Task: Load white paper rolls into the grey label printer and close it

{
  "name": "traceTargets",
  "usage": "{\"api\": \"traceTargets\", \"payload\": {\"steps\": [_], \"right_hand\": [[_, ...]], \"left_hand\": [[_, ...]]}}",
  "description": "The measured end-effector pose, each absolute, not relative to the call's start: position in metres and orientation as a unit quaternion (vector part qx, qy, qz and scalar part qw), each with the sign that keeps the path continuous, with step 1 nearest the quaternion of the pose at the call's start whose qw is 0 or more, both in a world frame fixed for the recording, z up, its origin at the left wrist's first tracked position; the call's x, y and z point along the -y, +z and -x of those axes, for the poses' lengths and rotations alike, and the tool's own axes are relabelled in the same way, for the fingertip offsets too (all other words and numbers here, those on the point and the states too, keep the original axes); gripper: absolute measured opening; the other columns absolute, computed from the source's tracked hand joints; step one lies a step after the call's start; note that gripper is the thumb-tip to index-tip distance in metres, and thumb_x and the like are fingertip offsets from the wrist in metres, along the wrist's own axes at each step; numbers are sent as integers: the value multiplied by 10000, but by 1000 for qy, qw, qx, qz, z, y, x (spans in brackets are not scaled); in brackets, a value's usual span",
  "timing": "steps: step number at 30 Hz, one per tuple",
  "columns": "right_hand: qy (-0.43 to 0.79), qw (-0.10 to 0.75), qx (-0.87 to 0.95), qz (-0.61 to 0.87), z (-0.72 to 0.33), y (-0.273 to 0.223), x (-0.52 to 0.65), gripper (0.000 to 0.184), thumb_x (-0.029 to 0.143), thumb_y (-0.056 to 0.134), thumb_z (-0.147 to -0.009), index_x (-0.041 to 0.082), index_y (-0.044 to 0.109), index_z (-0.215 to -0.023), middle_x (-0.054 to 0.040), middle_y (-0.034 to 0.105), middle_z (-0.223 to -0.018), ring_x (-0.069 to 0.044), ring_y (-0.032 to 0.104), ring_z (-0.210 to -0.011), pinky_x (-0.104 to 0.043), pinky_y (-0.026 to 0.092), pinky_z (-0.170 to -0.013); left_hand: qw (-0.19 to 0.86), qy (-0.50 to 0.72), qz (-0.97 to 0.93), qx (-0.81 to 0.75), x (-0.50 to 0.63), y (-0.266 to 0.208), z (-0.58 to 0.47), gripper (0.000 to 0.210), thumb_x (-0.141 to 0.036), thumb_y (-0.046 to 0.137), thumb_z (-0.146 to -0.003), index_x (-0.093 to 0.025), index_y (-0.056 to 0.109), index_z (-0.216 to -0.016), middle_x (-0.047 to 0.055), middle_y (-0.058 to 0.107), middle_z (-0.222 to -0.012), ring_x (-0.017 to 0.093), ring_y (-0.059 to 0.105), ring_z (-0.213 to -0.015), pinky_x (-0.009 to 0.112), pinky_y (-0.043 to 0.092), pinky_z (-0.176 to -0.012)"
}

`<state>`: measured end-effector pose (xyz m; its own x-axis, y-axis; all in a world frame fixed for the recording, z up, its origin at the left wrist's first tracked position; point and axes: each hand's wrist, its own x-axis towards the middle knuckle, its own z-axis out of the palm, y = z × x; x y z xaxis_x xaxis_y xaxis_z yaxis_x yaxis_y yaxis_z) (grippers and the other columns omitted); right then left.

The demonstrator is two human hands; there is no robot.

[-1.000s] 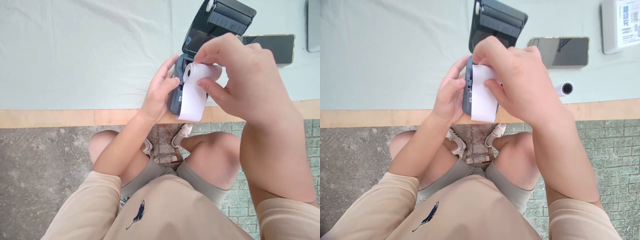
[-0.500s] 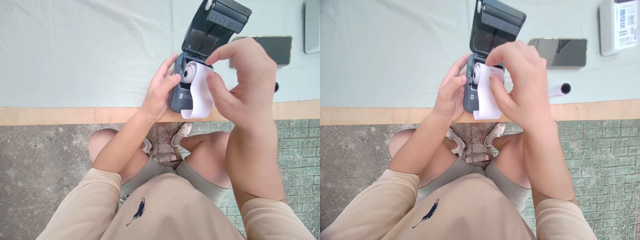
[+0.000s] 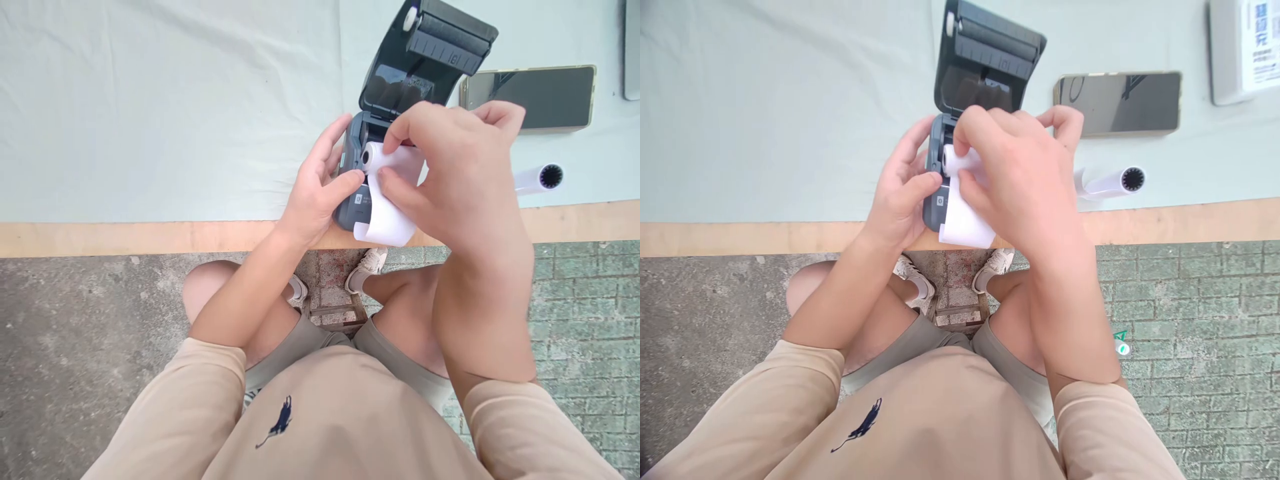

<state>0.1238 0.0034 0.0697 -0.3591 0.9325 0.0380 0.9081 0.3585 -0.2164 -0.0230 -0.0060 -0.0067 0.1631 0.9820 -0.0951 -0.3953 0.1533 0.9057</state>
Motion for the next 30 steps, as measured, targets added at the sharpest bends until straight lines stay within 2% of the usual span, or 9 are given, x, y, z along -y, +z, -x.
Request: {"api": "traceTargets", "payload": {"steps": [4,7,9,12,19,21,24,30], "right_hand": [[103,75,811,570,-123,71,-6,123,224,506,-796,268,492,-910,6,611,-972,-209,565,-924,-449,288,-864],[149,57,814,558,-123,74,-9,276,197,500,-773,308,476,-1025,15,607,-1041,-198,568,-891,-435,295,-836],[165,48,822,543,-123,76,-11,298,180,486,-763,310,467,-1031,25,619,-967,-181,563,-816,-435,287,-845],[142,45,827,542,-124,78,-11,212,203,479,-767,290,470,-960,27,595,-804,-176,535,-749,-430,282,-857],[108,19,815,568,-122,74,-11,174,250,446,-823,296,490,-984,11,585,-762,-189,520,-716,-414,310,-822],[127,48,817,561,-125,75,-9,114,293,453,-847,295,504,-950,13,619,-849,-201,557,-790,-410,326,-817],[141,139,825,530,-135,81,-3,81,336,508,-847,267,549,-857,3,624,-1022,-210,570,-921,-389,349,-784],[174,86,863,466,-148,77,4,94,290,601,-781,260,620,-695,30,658,-808,-240,537,-906,-413,294,-733]], "left_hand": [[666,517,-386,-375,6,-8,23,566,-236,598,-717,-254,453,-1264,23,627,-1125,278,564,-1196,406,516,-960],[662,525,-393,-364,5,-11,24,576,-230,602,-708,-264,444,-1262,18,619,-1124,273,564,-1193,412,508,-972],[657,530,-401,-354,5,-14,24,589,-255,621,-704,-275,437,-1264,17,611,-1129,276,565,-1191,417,510,-968],[655,526,-411,-354,5,-18,25,612,-338,662,-701,-302,430,-1266,14,600,-1156,285,566,-1189,412,531,-926],[655,517,-416,-362,5,-20,25,712,-478,730,-653,-311,424,-1274,32,610,-1181,303,595,-1148,347,564,-785],[661,519,-398,-368,6,-16,25,675,-519,700,-675,-301,439,-1258,37,617,-1169,304,586,-1166,366,559,-828],[678,515,-368,-373,9,-8,24,583,-530,641,-726,-293,467,-1230,39,617,-1170,297,550,-1222,395,525,-936],[668,509,-390,-377,9,-5,25,748,-451,778,-595,-283,464,-1252,48,582,-1253,312,482,-1292,398,476,-1019]]}}
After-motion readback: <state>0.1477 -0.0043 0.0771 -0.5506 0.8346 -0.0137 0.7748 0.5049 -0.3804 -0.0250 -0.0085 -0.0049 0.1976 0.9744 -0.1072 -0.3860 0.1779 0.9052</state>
